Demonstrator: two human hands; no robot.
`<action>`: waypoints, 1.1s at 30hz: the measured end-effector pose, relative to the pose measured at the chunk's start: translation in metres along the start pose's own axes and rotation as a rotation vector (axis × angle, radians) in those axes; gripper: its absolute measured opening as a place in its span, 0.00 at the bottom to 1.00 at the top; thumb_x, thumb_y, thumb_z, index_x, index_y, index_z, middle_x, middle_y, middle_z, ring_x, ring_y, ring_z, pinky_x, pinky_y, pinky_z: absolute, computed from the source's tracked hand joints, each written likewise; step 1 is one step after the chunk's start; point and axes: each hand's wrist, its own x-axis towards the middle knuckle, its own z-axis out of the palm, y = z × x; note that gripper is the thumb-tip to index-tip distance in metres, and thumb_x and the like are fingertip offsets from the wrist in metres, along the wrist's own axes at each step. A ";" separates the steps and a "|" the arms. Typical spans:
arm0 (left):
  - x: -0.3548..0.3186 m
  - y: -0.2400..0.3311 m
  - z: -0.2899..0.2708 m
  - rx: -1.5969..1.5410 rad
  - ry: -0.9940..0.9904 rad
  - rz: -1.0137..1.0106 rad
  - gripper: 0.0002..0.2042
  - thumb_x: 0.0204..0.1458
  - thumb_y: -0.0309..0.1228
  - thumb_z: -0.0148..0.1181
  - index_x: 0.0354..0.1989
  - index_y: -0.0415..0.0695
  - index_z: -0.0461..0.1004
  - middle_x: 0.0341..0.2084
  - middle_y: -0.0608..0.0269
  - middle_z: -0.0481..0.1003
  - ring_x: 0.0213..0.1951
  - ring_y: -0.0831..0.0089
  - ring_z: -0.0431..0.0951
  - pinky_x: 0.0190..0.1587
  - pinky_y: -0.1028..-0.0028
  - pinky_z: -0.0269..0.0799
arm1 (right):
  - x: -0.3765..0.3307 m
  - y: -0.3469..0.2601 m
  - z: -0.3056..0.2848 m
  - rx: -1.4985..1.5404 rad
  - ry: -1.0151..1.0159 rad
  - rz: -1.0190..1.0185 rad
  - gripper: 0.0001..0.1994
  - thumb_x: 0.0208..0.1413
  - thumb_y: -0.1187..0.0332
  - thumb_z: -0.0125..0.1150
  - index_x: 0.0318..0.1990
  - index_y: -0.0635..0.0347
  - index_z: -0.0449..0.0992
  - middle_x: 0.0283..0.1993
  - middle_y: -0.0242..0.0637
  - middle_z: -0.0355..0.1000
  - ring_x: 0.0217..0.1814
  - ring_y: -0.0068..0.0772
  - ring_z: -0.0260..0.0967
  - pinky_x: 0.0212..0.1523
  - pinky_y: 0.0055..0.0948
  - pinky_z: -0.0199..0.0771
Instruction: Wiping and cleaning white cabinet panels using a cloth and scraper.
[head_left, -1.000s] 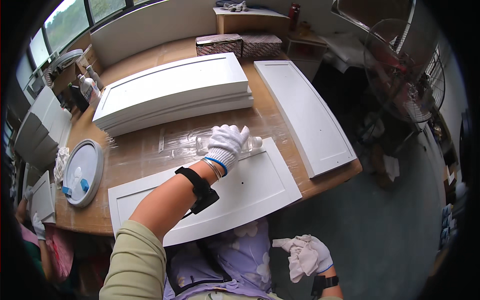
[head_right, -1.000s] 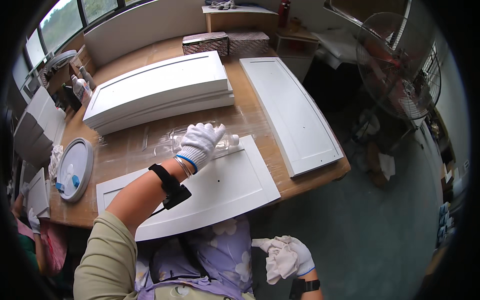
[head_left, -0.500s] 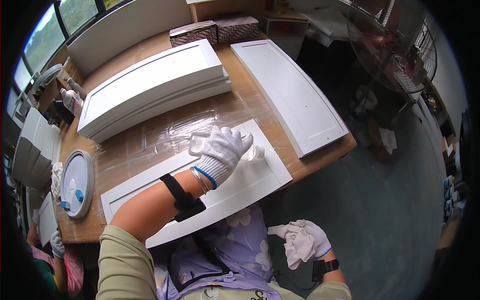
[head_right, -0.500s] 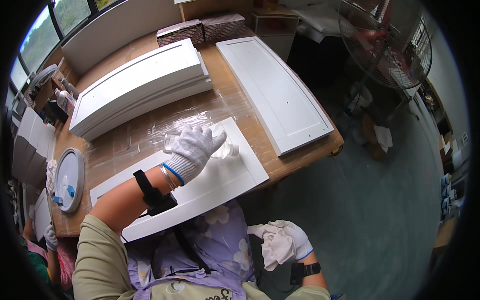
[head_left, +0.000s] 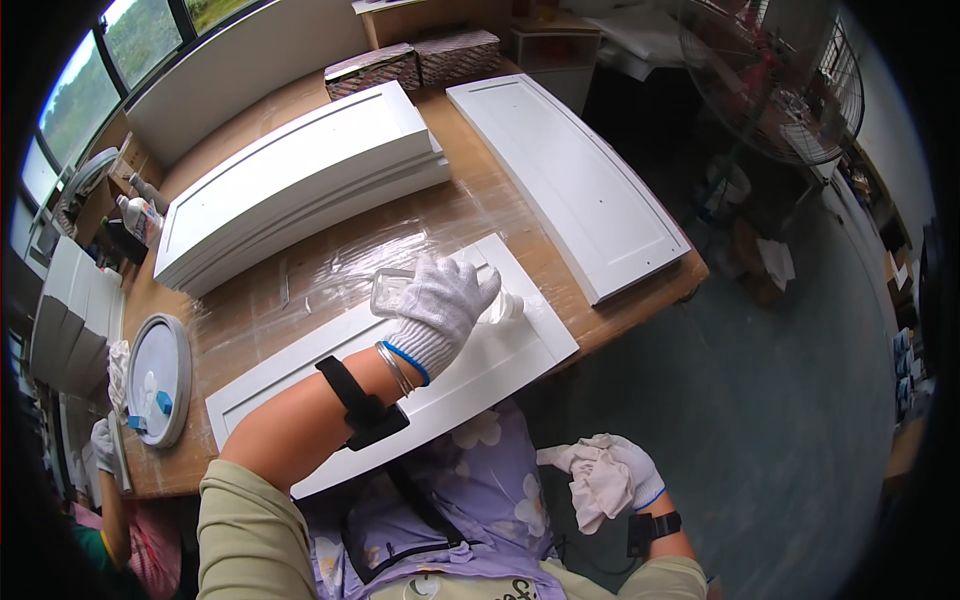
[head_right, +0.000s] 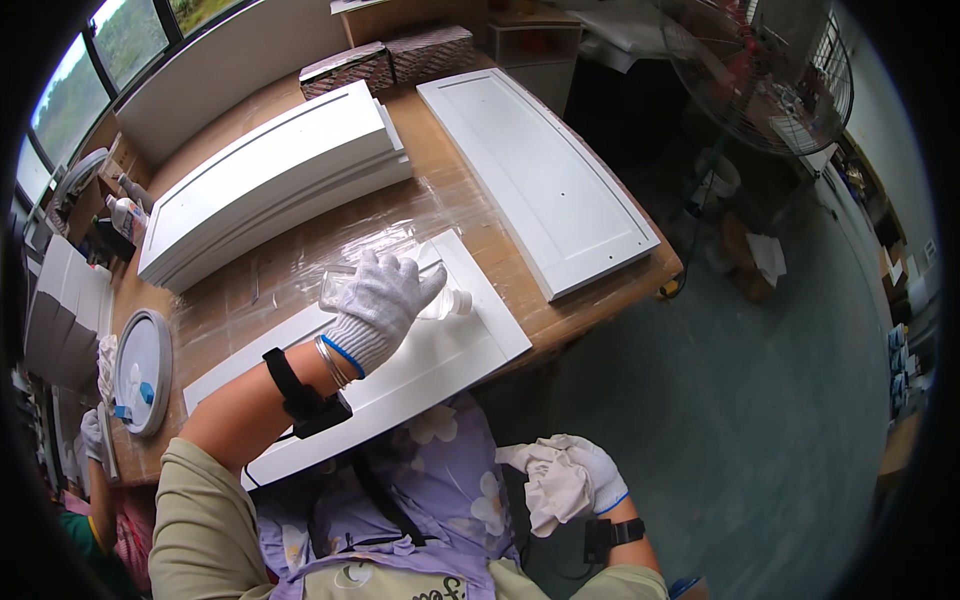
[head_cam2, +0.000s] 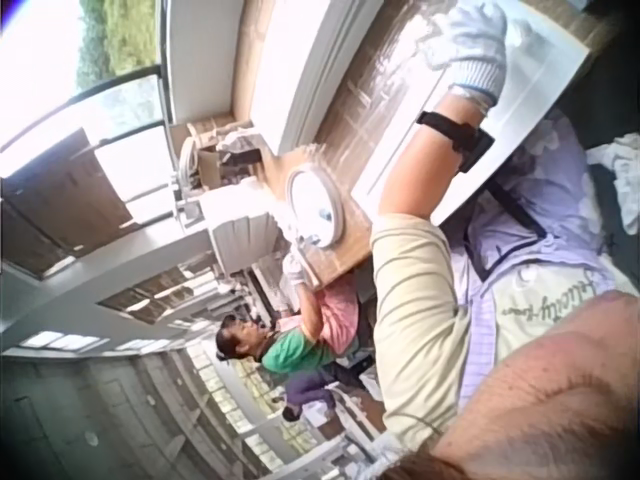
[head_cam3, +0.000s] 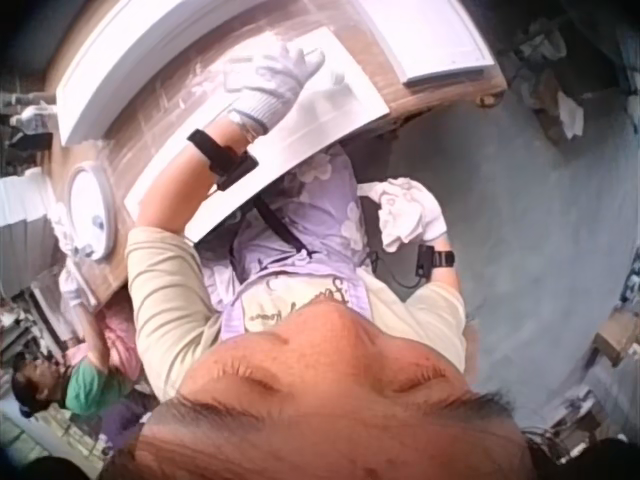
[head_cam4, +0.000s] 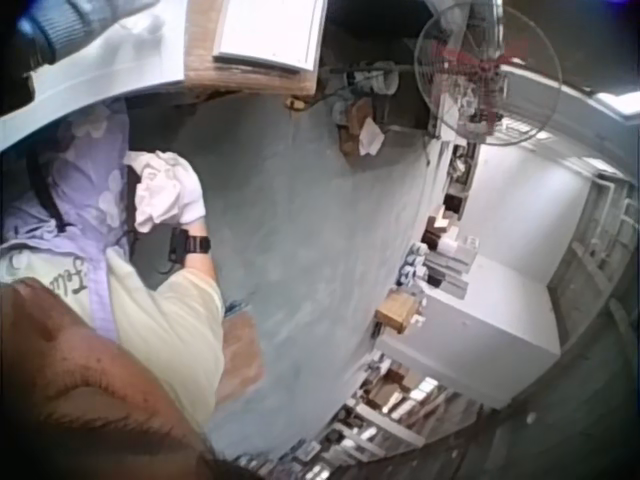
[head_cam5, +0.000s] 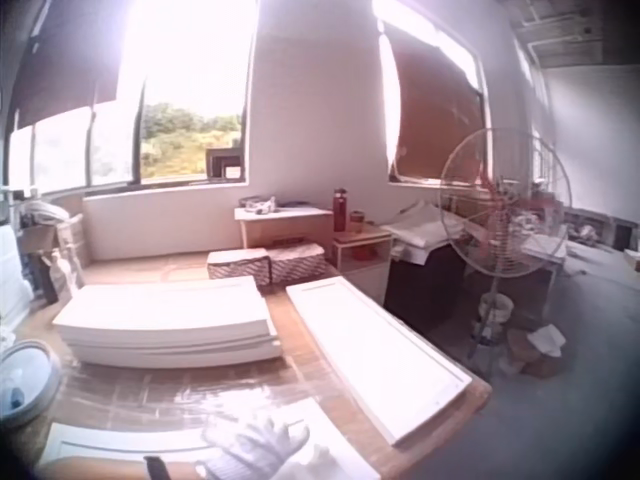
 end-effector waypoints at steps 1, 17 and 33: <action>0.002 -0.001 0.000 -0.011 0.000 -0.024 0.16 0.50 0.32 0.57 0.49 0.51 0.69 0.36 0.62 0.74 0.42 0.65 0.74 0.41 0.61 0.64 | 0.001 0.000 -0.001 0.002 0.000 -0.003 0.10 0.58 0.79 0.46 0.45 0.67 0.72 0.47 0.47 0.72 0.47 0.44 0.73 0.50 0.41 0.76; -0.077 0.015 -0.011 0.029 0.010 0.055 0.24 0.50 0.32 0.55 0.58 0.56 0.64 0.29 0.67 0.73 0.35 0.70 0.74 0.42 0.66 0.63 | -0.004 0.015 0.012 -0.020 0.123 0.015 0.10 0.61 0.71 0.44 0.41 0.65 0.72 0.40 0.43 0.72 0.39 0.41 0.72 0.44 0.37 0.76; -0.305 -0.019 -0.006 -0.021 -0.064 -0.361 0.21 0.45 0.28 0.54 0.52 0.52 0.70 0.26 0.61 0.71 0.30 0.64 0.73 0.32 0.66 0.70 | 0.015 0.021 0.076 -0.261 -0.027 0.143 0.13 0.64 0.65 0.42 0.37 0.64 0.71 0.30 0.39 0.70 0.25 0.35 0.69 0.28 0.32 0.73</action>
